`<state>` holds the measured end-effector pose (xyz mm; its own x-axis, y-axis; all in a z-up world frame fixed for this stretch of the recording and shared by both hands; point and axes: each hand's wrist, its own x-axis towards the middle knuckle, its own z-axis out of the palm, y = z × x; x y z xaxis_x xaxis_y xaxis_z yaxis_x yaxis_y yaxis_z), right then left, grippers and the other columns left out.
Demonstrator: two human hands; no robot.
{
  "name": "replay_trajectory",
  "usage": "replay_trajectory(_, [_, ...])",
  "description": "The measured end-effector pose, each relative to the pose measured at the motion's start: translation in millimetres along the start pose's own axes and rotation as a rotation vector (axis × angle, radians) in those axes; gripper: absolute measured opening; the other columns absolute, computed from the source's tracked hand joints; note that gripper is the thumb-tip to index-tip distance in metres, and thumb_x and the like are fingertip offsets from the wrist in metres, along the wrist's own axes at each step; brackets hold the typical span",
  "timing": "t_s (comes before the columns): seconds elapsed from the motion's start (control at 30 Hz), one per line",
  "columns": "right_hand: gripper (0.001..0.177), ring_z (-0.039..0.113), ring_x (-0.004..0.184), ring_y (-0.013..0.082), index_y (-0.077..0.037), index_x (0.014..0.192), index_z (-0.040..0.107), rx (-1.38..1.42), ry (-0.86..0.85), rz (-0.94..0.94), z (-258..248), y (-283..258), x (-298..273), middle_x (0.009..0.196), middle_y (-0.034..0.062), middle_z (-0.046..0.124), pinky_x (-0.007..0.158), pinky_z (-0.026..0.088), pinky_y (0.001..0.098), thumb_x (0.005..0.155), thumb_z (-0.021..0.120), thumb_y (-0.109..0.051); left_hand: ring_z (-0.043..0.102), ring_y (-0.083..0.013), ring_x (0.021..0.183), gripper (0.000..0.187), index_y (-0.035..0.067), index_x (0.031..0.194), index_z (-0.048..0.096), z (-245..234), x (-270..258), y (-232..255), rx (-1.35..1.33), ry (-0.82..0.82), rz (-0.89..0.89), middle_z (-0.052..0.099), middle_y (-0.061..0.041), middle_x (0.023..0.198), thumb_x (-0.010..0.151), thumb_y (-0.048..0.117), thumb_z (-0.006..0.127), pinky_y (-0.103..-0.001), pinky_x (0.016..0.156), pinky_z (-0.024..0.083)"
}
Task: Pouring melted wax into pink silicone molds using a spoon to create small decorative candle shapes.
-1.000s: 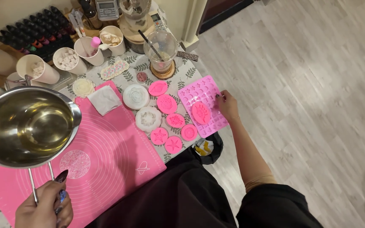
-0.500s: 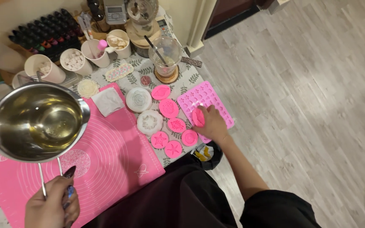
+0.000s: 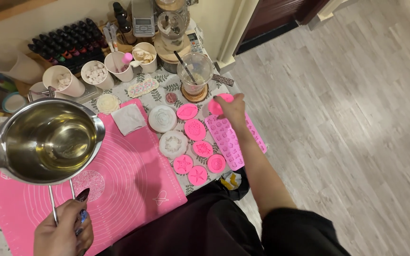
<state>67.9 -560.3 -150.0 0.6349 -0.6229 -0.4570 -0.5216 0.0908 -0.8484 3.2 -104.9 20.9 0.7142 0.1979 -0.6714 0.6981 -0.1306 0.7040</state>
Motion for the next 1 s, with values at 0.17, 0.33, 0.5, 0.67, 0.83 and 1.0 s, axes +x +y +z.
replay_trajectory(0.17, [0.095, 0.069, 0.084, 0.0396, 0.011, 0.134, 0.030, -0.489, 0.128, 0.070, 43, 24, 55, 0.135, 0.0329, 0.039, 0.070, 0.060, 0.0435, 0.079, 0.084, -0.045, 0.030, -0.0187, 0.034, 0.035, -0.001, 0.070, 0.049, 1, -1, 0, 0.020, 0.084, -0.059, 0.035, -0.012, 0.048, 0.101, 0.016, 0.056, -0.037, 0.033, 0.020])
replay_trajectory(0.33, [0.091, 0.042, 0.128, 0.0383, -0.004, 0.141, 0.044, -1.097, 0.072, -0.444, 59, 0, 46, 0.138, 0.0182, 0.043, 0.101, 0.039, 0.0547, 0.069, 0.088, -0.038, 0.031, -0.0176, 0.035, 0.032, -0.003, 0.072, 0.050, -2, 1, 4, -0.065, 0.115, -0.061, 0.037, -0.010, 0.051, 0.099, 0.014, 0.056, -0.036, 0.033, 0.020])
replay_trajectory(0.5, [0.080, 0.040, 0.128, 0.0366, -0.013, 0.135, 0.056, -1.162, -0.096, -0.434, 62, -6, 58, 0.139, 0.0116, 0.049, 0.105, 0.032, 0.0552, 0.065, 0.088, -0.031, 0.033, -0.0189, 0.035, 0.032, -0.005, 0.076, 0.052, -23, 20, -17, -0.140, 0.110, -0.014, 0.038, -0.012, 0.053, 0.102, 0.012, 0.059, -0.037, 0.032, 0.023])
replay_trajectory(0.67, [0.078, 0.043, 0.124, 0.0376, -0.016, 0.133, 0.060, -1.025, -0.120, -0.495, 59, -6, 59, 0.136, 0.0103, 0.054, 0.103, 0.033, 0.0528, 0.061, 0.088, -0.026, 0.035, -0.0183, 0.037, 0.030, -0.008, 0.080, 0.054, -35, 28, -26, -0.233, 0.126, 0.012, 0.042, -0.012, 0.058, 0.104, 0.009, 0.061, -0.036, 0.032, 0.024])
replay_trajectory(0.83, [0.088, 0.044, 0.121, 0.0396, -0.012, 0.135, 0.057, -0.923, -0.091, -0.574, 69, 1, 77, 0.135, 0.0129, 0.054, 0.105, 0.033, 0.0522, 0.055, 0.090, -0.022, 0.035, -0.0181, 0.037, 0.021, -0.006, 0.083, 0.058, -35, 25, -14, -0.208, 0.195, -0.033, 0.040, -0.011, 0.056, 0.099, 0.007, 0.057, -0.036, 0.034, 0.023])
replay_trajectory(1.0, [0.090, 0.044, 0.121, 0.0422, -0.010, 0.138, 0.053, -0.880, -0.061, -0.594, 74, 11, 86, 0.135, 0.0146, 0.054, 0.105, 0.033, 0.0545, 0.056, 0.090, -0.020, 0.034, -0.0193, 0.037, 0.029, -0.006, 0.077, 0.052, -41, 25, -18, -0.177, 0.206, -0.044, 0.039, -0.011, 0.055, 0.100, 0.010, 0.059, -0.037, 0.033, 0.024])
